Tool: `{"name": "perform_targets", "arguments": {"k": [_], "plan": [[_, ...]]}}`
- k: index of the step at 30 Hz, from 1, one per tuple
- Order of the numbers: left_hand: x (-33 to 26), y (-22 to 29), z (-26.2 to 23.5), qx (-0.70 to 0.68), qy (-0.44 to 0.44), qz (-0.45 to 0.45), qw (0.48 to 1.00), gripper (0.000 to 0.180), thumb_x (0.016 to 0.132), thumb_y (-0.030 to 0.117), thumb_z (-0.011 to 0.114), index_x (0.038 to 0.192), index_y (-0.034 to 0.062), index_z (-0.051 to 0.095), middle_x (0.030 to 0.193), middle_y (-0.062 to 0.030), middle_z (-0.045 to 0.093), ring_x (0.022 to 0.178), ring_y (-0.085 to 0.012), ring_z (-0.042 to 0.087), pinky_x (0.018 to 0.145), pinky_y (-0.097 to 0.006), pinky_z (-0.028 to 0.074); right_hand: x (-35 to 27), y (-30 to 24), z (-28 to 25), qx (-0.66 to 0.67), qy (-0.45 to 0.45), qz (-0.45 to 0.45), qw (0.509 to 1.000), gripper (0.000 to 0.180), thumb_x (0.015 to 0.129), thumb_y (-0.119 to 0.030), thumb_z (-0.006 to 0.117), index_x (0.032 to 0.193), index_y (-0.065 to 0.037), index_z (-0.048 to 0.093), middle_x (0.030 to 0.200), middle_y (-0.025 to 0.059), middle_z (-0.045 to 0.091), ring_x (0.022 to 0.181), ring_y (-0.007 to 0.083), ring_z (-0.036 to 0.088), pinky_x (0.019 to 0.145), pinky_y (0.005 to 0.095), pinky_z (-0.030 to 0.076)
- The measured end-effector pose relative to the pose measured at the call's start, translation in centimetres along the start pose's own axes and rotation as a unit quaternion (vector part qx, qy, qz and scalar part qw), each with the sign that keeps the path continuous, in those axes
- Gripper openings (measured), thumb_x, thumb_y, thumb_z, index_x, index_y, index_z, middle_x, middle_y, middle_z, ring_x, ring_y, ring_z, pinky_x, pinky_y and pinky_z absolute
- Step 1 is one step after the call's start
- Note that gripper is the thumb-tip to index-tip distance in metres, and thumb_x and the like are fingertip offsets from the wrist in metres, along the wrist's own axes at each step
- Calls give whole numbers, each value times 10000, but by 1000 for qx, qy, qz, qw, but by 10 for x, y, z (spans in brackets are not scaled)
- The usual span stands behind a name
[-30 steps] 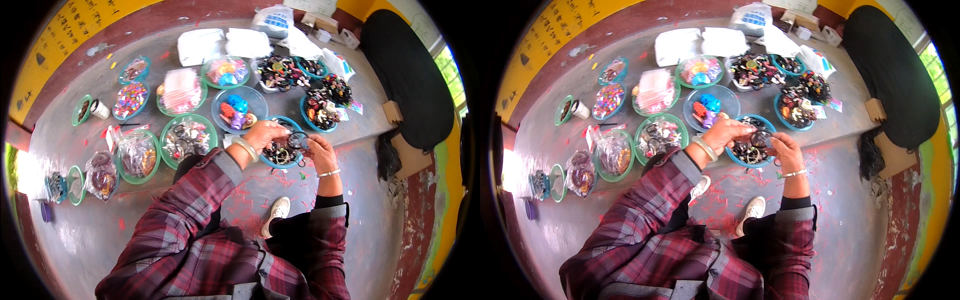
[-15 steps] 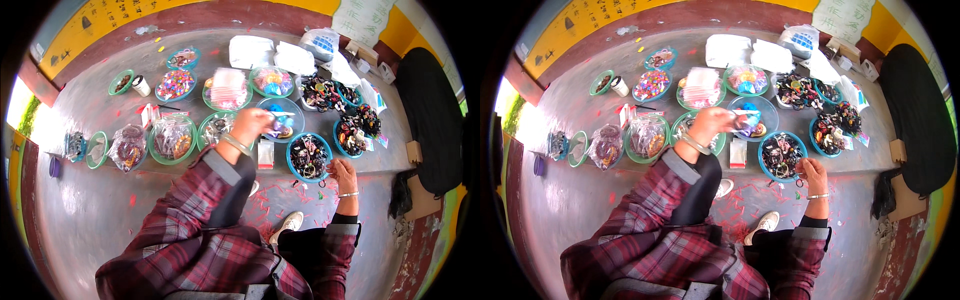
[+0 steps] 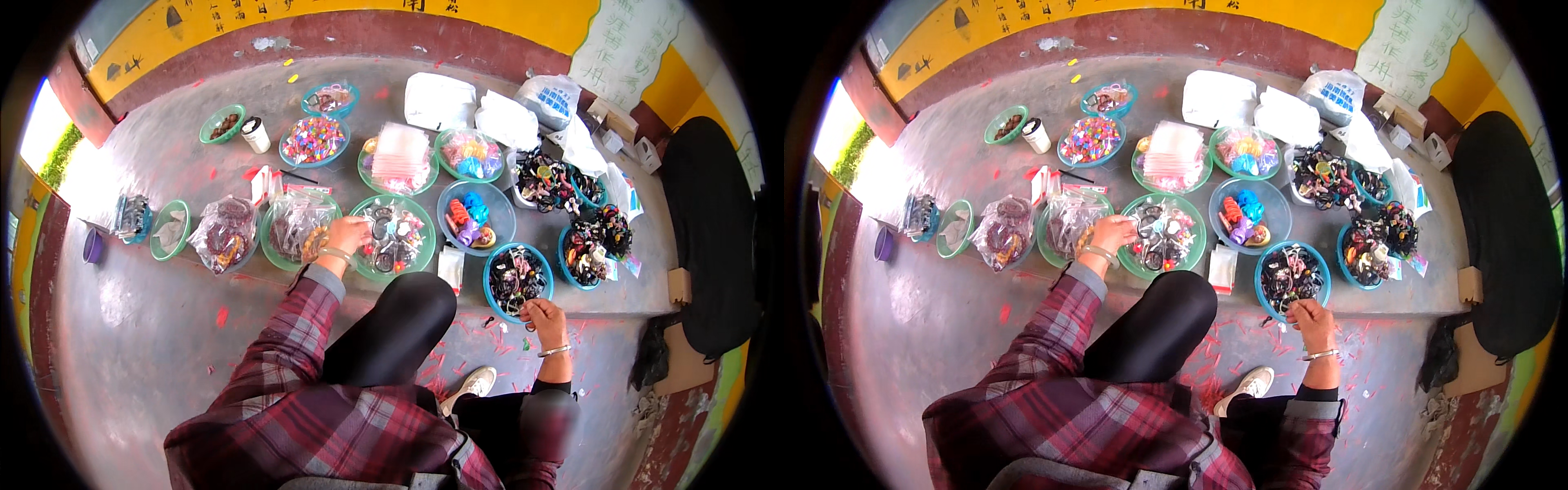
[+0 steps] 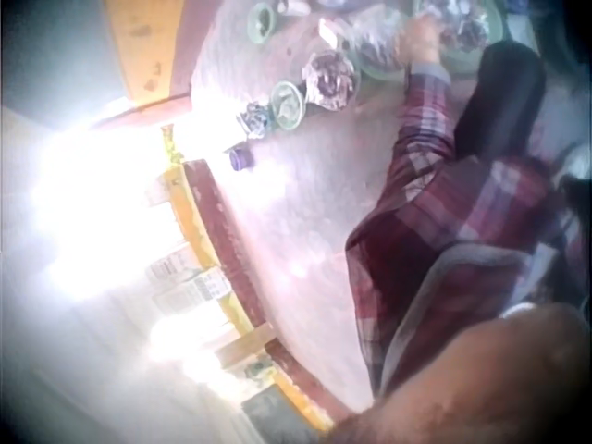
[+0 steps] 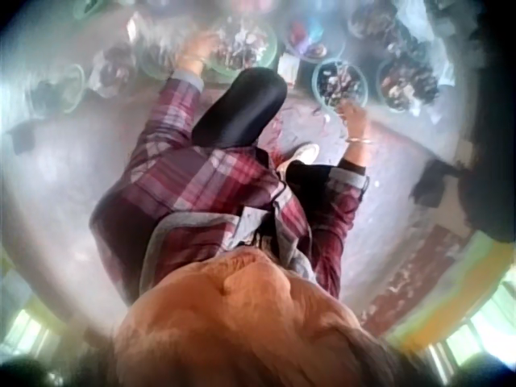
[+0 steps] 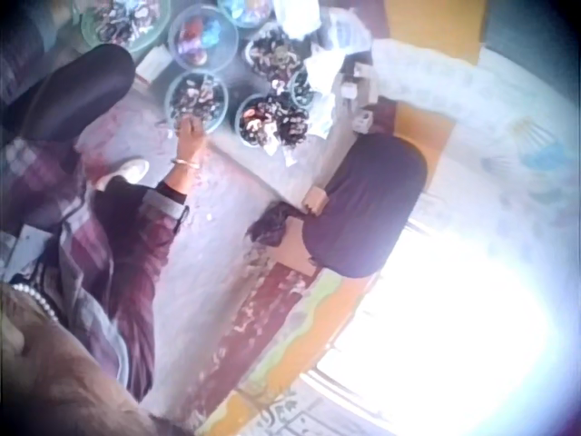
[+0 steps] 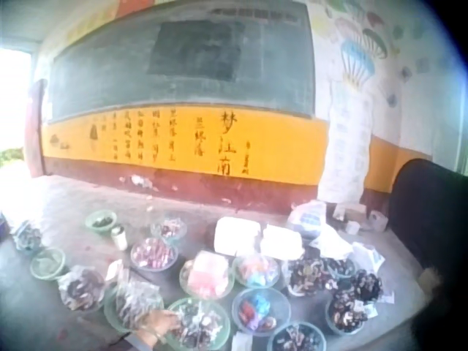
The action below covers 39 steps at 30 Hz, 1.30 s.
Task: The person sits on the floor surrounded by bowls of hair accessories and plastic bags. They pick up individual hair clips and ties, inspect them, and place them into small plastic bags or back into the bowls.
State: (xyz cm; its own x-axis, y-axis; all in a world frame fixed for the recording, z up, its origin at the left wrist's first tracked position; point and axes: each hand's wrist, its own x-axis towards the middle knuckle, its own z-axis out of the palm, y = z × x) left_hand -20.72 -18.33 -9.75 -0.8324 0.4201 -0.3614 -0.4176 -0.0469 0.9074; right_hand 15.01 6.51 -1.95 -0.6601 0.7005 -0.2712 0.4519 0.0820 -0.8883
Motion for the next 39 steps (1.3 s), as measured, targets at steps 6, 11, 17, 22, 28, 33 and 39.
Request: {"name": "perform_targets", "arguments": {"k": [6,11,17,22,28,33,39], "plan": [[47,-39,-26,94,3,168,981,167,778,58,579,879,-71,554,764,-101,572,660,-167,579,603,-266,518,7,0,4,-13,-5,9,1000,175,802,-169,569,855,-6,605,709,43,620,630,102,595,542,219,465],[23,-32,-11,-6,58,42,997,184,783,36,547,955,-29,542,816,-79,559,718,-156,559,632,-278,500,3,2,1,-42,-6,-13,999,187,803,-169,550,841,3,613,697,51,615,635,108,597,550,224,468],[-4,-47,4,443,-44,286,849,316,782,143,509,1045,-31,530,1021,-178,561,887,-340,546,788,-372,434,1,0,3,-43,-10,-22,999,199,796,-174,540,827,6,618,686,55,614,620,111,592,566,227,465],[-12,-66,18,683,-107,343,636,446,805,151,405,1223,-2,383,1285,-189,344,1220,-315,289,1010,-388,227,1,6,1,-93,-7,-36,995,209,787,-197,543,826,-8,623,662,57,617,604,105,588,565,229,460],[4,-81,11,721,-152,260,625,583,825,321,383,1298,0,271,1365,-190,227,1273,-336,191,1039,-417,144,2,12,2,-89,-9,-26,996,198,793,-200,551,816,-16,621,674,54,619,601,106,586,550,228,457],[14,-84,11,720,-155,259,625,580,812,301,402,1300,17,269,1355,-179,250,1264,-333,215,1028,-428,172,4,12,6,-111,-5,-29,993,211,772,-207,557,831,-19,630,681,76,627,624,132,599,581,253,459],[16,-78,16,676,-153,268,670,538,746,154,484,1253,48,342,1320,-183,302,1233,-332,265,1015,-424,213,7,17,5,-119,-20,-51,991,212,764,-221,544,795,-26,623,670,90,618,630,170,605,597,279,454]]}}
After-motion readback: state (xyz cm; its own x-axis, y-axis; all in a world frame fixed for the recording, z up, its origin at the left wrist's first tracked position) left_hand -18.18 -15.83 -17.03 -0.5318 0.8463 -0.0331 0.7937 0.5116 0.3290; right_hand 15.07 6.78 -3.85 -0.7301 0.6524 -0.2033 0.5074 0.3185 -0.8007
